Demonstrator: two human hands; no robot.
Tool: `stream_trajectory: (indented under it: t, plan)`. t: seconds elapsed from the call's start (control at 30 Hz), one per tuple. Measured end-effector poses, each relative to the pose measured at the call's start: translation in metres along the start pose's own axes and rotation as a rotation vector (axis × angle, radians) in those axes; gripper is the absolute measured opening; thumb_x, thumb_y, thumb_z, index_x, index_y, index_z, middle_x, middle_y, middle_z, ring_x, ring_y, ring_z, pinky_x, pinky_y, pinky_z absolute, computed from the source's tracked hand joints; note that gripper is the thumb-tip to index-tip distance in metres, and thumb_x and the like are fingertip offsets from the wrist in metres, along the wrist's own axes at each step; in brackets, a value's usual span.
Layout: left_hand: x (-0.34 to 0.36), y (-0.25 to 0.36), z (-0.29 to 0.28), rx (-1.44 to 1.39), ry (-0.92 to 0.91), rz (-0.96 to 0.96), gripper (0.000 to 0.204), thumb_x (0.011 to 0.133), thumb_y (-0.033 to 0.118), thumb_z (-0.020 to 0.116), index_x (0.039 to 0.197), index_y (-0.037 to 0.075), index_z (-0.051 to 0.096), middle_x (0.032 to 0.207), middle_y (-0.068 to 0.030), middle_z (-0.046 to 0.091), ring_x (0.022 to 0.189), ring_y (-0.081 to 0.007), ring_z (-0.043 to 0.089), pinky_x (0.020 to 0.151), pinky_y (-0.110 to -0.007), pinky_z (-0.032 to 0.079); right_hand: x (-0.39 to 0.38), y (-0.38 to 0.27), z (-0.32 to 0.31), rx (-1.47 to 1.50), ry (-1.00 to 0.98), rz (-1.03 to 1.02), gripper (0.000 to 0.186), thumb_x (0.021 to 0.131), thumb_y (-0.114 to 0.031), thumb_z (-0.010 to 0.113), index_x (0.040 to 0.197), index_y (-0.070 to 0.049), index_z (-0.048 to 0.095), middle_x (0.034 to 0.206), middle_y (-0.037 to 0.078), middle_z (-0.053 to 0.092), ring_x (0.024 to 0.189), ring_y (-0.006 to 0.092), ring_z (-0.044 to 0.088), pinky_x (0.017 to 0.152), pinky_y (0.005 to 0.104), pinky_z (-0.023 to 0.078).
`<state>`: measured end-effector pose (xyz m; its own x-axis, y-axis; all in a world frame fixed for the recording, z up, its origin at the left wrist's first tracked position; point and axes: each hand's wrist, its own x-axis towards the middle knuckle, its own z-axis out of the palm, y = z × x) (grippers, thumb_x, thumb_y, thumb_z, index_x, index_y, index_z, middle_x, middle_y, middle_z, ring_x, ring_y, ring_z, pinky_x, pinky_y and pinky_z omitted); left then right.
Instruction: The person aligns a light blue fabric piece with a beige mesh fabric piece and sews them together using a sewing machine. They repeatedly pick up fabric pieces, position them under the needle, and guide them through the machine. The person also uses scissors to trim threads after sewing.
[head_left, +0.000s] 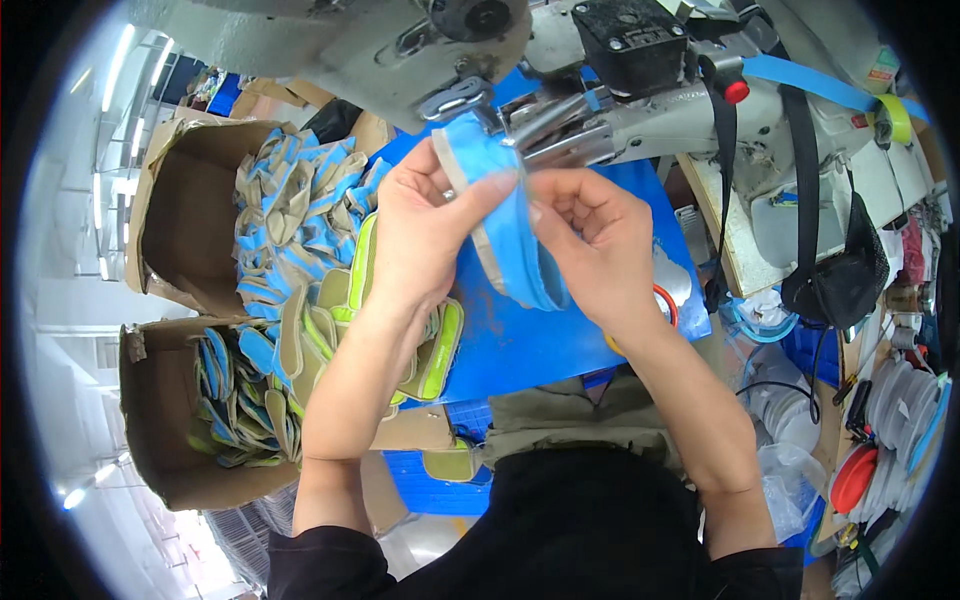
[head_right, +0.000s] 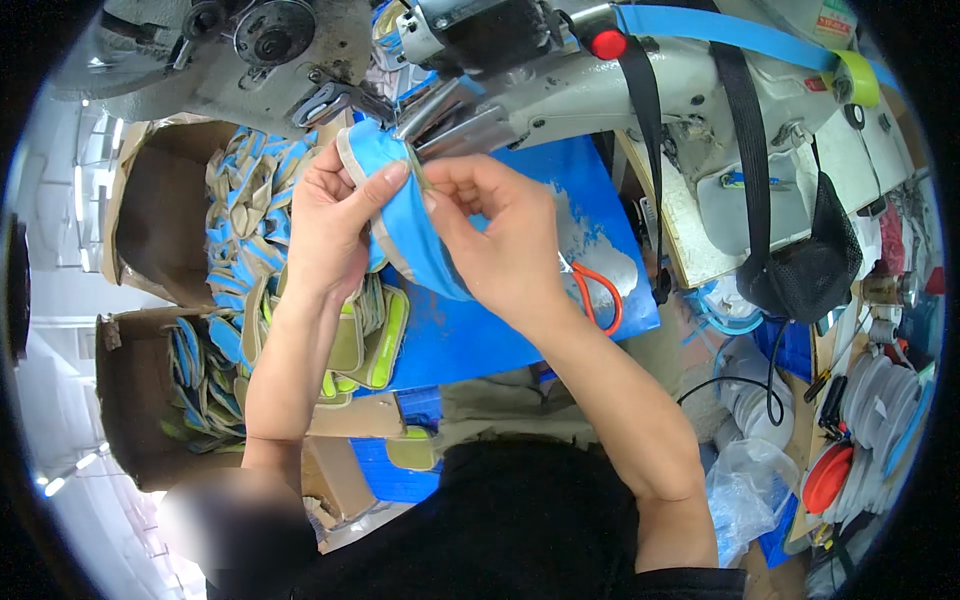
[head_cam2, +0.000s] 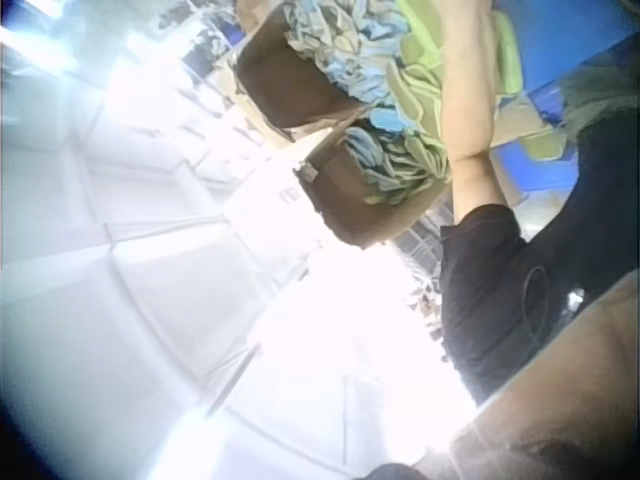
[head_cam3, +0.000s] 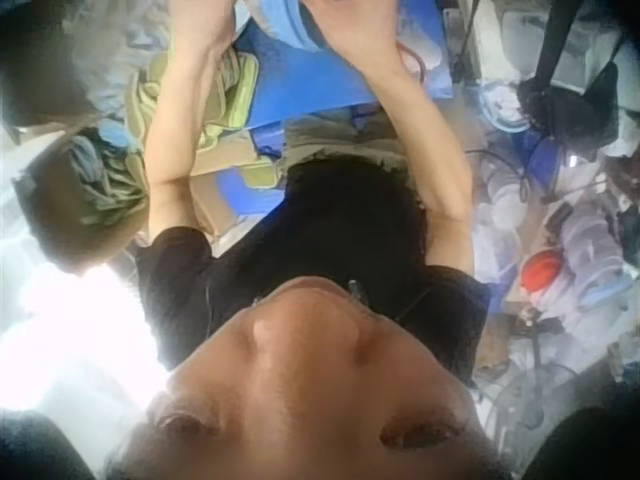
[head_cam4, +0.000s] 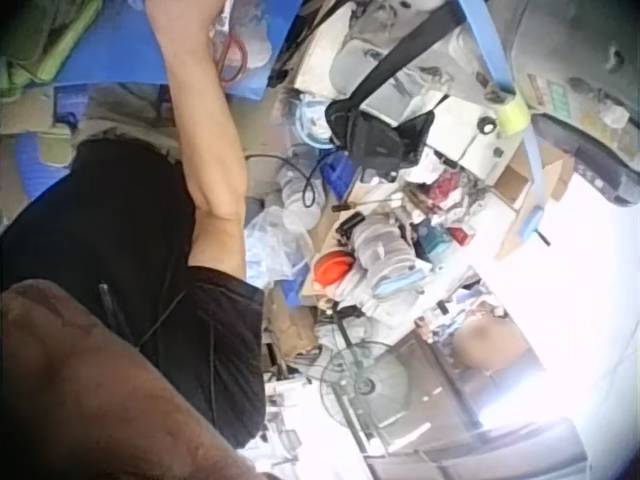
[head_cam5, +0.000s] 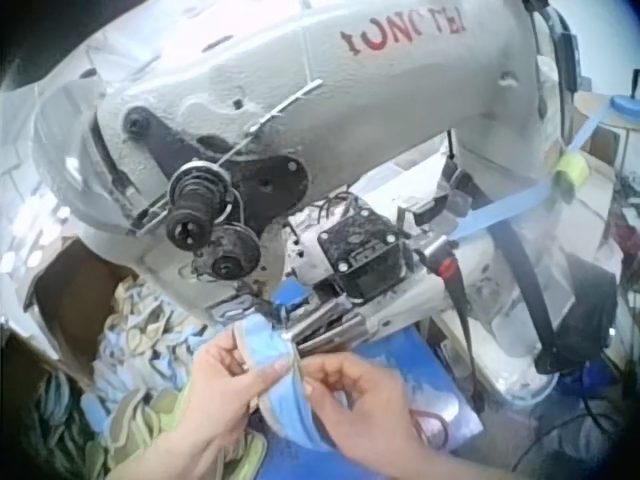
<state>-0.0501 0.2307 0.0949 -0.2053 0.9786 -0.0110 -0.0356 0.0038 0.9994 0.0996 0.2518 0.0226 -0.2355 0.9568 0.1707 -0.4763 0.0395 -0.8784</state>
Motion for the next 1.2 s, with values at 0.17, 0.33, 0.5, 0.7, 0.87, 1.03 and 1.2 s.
stream_trajectory:
  t: [0.17, 0.33, 0.5, 0.7, 0.87, 1.03, 1.2]
  plan:
    - [0.004, 0.001, -0.006, 0.015, -0.048, -0.008, 0.036, 0.086, -0.001, 0.079, 0.119, 0.0, 0.065, 0.105, -0.0081, 0.076, 0.092, -0.0128, 0.072, 0.086, -0.03, 0.058, 0.0, 0.007, -0.006, -0.019, -0.027, -0.054, 0.02, 0.09, -0.006, 0.076, 0.108, 0.0, 0.072, 0.089, 0.006, 0.074, 0.079, 0.0108, 0.069, 0.073, 0.0263, 0.055]
    - [0.01, -0.002, -0.019, -0.019, -0.129, -0.011, 0.038, 0.087, 0.003, 0.081, 0.121, 0.001, 0.065, 0.106, -0.0077, 0.076, 0.094, -0.0133, 0.072, 0.089, -0.029, 0.057, -0.005, 0.013, 0.0, -0.1, -0.03, -0.131, 0.02, 0.089, -0.008, 0.078, 0.107, -0.001, 0.072, 0.087, 0.004, 0.073, 0.075, 0.009, 0.066, 0.067, 0.0257, 0.052]
    - [0.014, -0.008, -0.027, -0.094, -0.191, -0.015, 0.03, 0.093, 0.007, 0.075, 0.121, 0.002, 0.065, 0.107, -0.0069, 0.076, 0.094, -0.0132, 0.072, 0.086, -0.03, 0.058, -0.002, 0.023, -0.001, -0.006, -0.032, -0.091, 0.02, 0.088, -0.007, 0.078, 0.106, -0.001, 0.071, 0.087, 0.003, 0.073, 0.076, 0.0077, 0.065, 0.068, 0.025, 0.052]
    - [0.013, -0.003, -0.017, -0.157, -0.08, -0.028, 0.022, 0.098, 0.014, 0.07, 0.116, 0.002, 0.066, 0.102, -0.0058, 0.075, 0.089, -0.0122, 0.072, 0.079, -0.028, 0.06, -0.002, 0.018, -0.001, 0.023, -0.045, 0.021, 0.018, 0.089, -0.004, 0.077, 0.105, 0.001, 0.071, 0.089, 0.005, 0.074, 0.078, 0.0077, 0.067, 0.071, 0.0245, 0.054]
    - [0.011, -0.001, -0.01, -0.176, -0.046, -0.037, 0.02, 0.097, 0.013, 0.071, 0.114, 0.002, 0.066, 0.1, -0.006, 0.075, 0.085, -0.0117, 0.072, 0.072, -0.027, 0.06, -0.005, 0.004, -0.005, 0.049, -0.078, 0.081, 0.015, 0.093, -0.005, 0.075, 0.106, 0.002, 0.07, 0.09, 0.006, 0.075, 0.079, 0.0081, 0.069, 0.071, 0.0237, 0.055]
    - [0.011, 0.006, -0.007, -0.217, -0.009, -0.087, 0.013, 0.097, 0.012, 0.069, 0.108, 0.004, 0.066, 0.097, -0.0046, 0.074, 0.083, -0.0109, 0.071, 0.076, -0.028, 0.059, -0.003, -0.018, -0.005, 0.131, -0.111, 0.219, 0.017, 0.095, -0.005, 0.074, 0.11, 0.003, 0.07, 0.092, 0.007, 0.075, 0.08, 0.0078, 0.069, 0.072, 0.0232, 0.056]
    - [0.015, 0.012, -0.008, -0.297, -0.003, -0.087, 0.024, 0.096, 0.008, 0.069, 0.118, 0.001, 0.062, 0.105, -0.007, 0.073, 0.09, -0.0132, 0.072, 0.077, -0.029, 0.06, 0.008, -0.032, -0.005, 0.181, -0.145, 0.292, 0.021, 0.095, -0.007, 0.074, 0.111, 0.004, 0.069, 0.096, 0.008, 0.075, 0.083, 0.0083, 0.069, 0.075, 0.0231, 0.056]
